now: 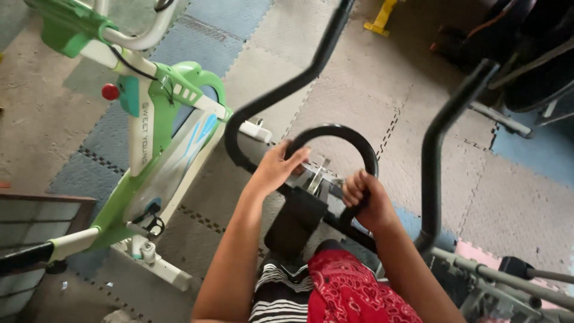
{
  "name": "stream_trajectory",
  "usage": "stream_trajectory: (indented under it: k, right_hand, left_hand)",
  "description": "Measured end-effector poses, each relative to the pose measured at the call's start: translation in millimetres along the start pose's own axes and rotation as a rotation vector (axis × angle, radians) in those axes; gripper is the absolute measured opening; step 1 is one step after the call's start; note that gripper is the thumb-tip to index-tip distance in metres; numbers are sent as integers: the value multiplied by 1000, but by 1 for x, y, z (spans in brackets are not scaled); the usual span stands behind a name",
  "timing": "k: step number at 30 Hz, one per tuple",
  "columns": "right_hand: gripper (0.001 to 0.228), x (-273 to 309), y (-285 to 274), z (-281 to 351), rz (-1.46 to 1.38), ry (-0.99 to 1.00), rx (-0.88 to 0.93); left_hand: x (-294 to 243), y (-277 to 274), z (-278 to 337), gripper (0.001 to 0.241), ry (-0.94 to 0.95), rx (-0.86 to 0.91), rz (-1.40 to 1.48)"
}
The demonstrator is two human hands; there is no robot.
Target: Cleaning and wiping down various gym machines using a spray bottle and cloth.
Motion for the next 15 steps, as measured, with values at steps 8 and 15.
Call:
stream_trajectory:
  k: [8,15]
  right_hand:
    - [45,13,29,-1,13,120,218]
    - [65,46,55,-28,-11,262,260]
  left_hand:
    - [10,10,-17,35,-409,208,256]
    - [18,13,-9,55,-408,126,189]
Point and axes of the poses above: each hand's wrist, its own z-axis away from the middle knuckle, its own y-axis out of the palm, x = y × z, the point moved 7 cm from there along -z, towards the middle knuckle, and after that the axes turned 4 degrees about -x, right-handed, at the moved point
